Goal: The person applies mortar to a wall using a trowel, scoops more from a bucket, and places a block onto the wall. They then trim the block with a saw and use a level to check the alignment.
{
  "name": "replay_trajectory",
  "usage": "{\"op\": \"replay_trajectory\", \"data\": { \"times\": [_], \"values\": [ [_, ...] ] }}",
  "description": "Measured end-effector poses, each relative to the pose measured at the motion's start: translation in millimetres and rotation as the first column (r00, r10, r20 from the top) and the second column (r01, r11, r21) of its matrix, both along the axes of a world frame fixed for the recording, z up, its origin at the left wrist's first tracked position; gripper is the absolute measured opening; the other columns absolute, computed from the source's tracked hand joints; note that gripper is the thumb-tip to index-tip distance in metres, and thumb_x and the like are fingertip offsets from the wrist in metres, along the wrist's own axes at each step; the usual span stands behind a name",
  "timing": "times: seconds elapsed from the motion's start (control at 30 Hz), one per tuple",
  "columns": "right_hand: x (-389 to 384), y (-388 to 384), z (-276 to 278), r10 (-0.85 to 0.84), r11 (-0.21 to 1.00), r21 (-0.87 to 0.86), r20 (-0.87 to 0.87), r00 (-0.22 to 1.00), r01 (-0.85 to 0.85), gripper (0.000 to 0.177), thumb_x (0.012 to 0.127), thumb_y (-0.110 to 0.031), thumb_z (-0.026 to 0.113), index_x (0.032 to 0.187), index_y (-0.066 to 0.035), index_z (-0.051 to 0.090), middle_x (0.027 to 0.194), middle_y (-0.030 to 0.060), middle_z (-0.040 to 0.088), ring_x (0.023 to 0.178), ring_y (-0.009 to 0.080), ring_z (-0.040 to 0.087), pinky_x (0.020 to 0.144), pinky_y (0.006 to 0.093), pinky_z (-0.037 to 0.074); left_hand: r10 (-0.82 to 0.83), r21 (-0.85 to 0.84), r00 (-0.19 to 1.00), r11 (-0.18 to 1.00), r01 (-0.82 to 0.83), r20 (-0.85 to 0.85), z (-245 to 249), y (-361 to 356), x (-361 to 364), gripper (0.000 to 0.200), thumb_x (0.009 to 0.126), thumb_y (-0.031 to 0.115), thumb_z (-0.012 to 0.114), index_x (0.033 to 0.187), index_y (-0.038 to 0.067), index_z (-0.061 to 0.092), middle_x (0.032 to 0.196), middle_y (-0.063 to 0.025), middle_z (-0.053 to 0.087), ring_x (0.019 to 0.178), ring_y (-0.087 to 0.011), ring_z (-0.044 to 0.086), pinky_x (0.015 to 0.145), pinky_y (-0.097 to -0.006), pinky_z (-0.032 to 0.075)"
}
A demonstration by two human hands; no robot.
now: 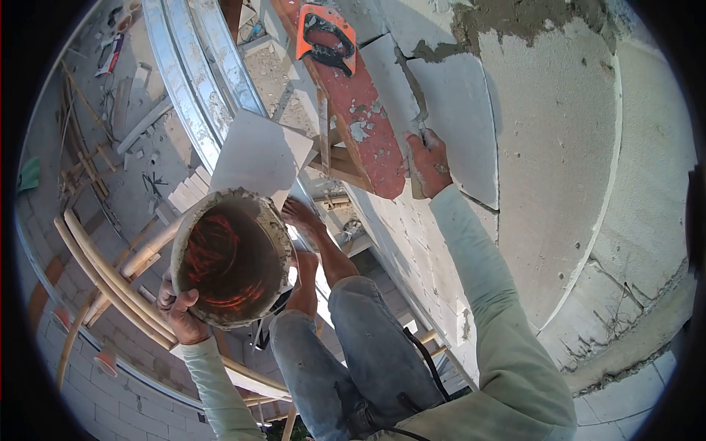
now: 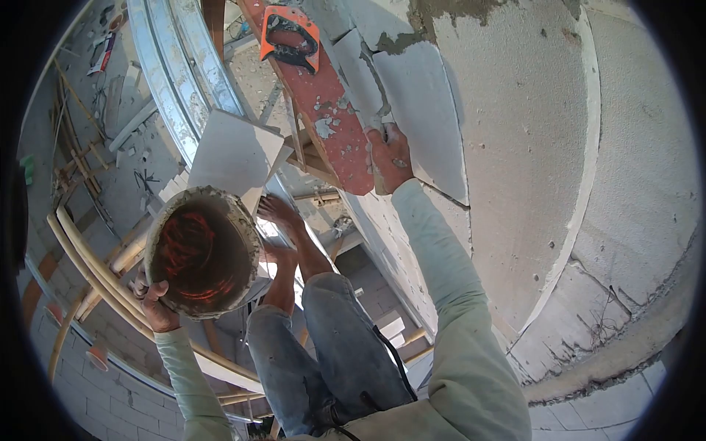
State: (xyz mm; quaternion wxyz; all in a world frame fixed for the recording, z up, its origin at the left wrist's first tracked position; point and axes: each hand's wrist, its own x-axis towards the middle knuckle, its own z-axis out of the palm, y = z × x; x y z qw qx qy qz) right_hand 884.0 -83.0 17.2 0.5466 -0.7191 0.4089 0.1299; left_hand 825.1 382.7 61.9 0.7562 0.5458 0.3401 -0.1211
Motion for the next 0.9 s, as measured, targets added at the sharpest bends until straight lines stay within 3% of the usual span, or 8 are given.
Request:
{"op": "replay_trajectory", "data": {
  "times": [0.27,0.37,0.43,0.53,0.67,0.77,0.83,0.9],
  "values": [
    [15,-6,25,-0.105,0.994,-0.027,0.021,0.994,0.105,0.021,0.089,-0.025,0.059,0.093,-0.005,0.054,0.068,0.0051,0.054,0.052,0.014,0.053,0.047,0.0293,0.044,0.013,0.016,0.999,1.0,-0.014,0.046,4,-12,7,0.016,0.054,-0.002,0.062,0.068,0.002,0.057,0.102,-0.0077,0.064,0.096,-0.021,0.059,0.095,-0.0354,0.042],
    [10,-5,49,-0.082,0.994,-0.06,0.092,0.992,0.088,0.018,0.089,-0.025,0.059,0.091,-0.008,0.053,0.067,0.0045,0.054,0.053,0.0133,0.053,0.047,0.0285,0.043,0.004,-0.031,0.996,1.0,-0.002,0.084,5,-9,8,0.016,0.053,-0.001,0.063,0.067,0.003,0.056,0.101,-0.0073,0.064,0.096,-0.0209,0.059,0.094,-0.0353,0.043],
    [10,6,72,-0.158,0.986,-0.019,0.184,0.97,0.164,0.017,0.09,-0.025,0.058,0.09,-0.009,0.052,0.068,0.0037,0.054,0.053,0.0128,0.053,0.046,0.0277,0.043,0.007,-0.014,0.997,1.0,-0.005,0.078,4,-8,7,0.016,0.053,-0.001,0.062,0.067,0.003,0.055,0.101,-0.0069,0.064,0.095,-0.0204,0.059,0.093,-0.0345,0.043],
    [11,15,91,-0.256,0.966,0.007,0.178,0.95,0.259,0.019,0.09,-0.021,0.058,0.089,-0.003,0.051,0.069,0.0053,0.053,0.051,0.0128,0.052,0.043,0.0285,0.042,0.002,0.022,0.998,1.0,-0.003,0.057,4,-5,5,0.015,0.053,-0.002,0.062,0.065,0.004,0.053,0.1,-0.0062,0.063,0.094,-0.0195,0.058,0.092,-0.0329,0.042],
    [-14,19,90,-0.204,0.974,-0.044,0.24,0.949,0.22,0.019,0.091,-0.021,0.058,0.089,-0.003,0.049,0.068,0.005,0.052,0.051,0.0125,0.051,0.043,0.0278,0.042,0.012,0.009,0.998,1.0,-0.012,0.064,-5,0,-1,0.016,0.054,-0.002,0.061,0.064,0.004,0.051,0.098,-0.0053,0.062,0.093,-0.0184,0.057,0.092,-0.0315,0.04],
    [-20,24,87,-0.196,0.975,-0.065,0.212,0.957,0.214,0.019,0.091,-0.02,0.057,0.09,-0.004,0.049,0.068,0.0046,0.052,0.05,0.0126,0.051,0.042,0.0275,0.042,0.027,-0.018,0.999,0.999,-0.027,0.046,-4,-1,-2,0.016,0.053,-0.001,0.061,0.064,0.004,0.051,0.098,-0.0053,0.062,0.093,-0.0185,0.056,0.092,-0.032,0.04],
    [-14,19,82,-0.106,0.992,-0.057,0.155,0.982,0.116,0.017,0.092,-0.021,0.056,0.091,-0.005,0.049,0.069,0.0046,0.052,0.05,0.0124,0.051,0.043,0.028,0.042,0.041,-0.025,0.998,0.999,-0.04,0.046,-2,-4,-1,0.016,0.053,0.0,0.062,0.064,0.004,0.051,0.098,-0.0053,0.062,0.093,-0.0186,0.056,0.092,-0.032,0.04],
    [8,17,81,-0.157,0.987,-0.014,0.135,0.978,0.16,0.017,0.092,-0.022,0.055,0.091,-0.006,0.05,0.07,0.005,0.053,0.051,0.013,0.051,0.043,0.0286,0.042,0.05,-0.031,0.998,0.998,-0.049,0.044,0,-4,0,0.016,0.053,0.0,0.062,0.064,0.004,0.051,0.098,-0.0053,0.062,0.094,-0.0186,0.056,0.092,-0.032,0.039]
  ]
}}
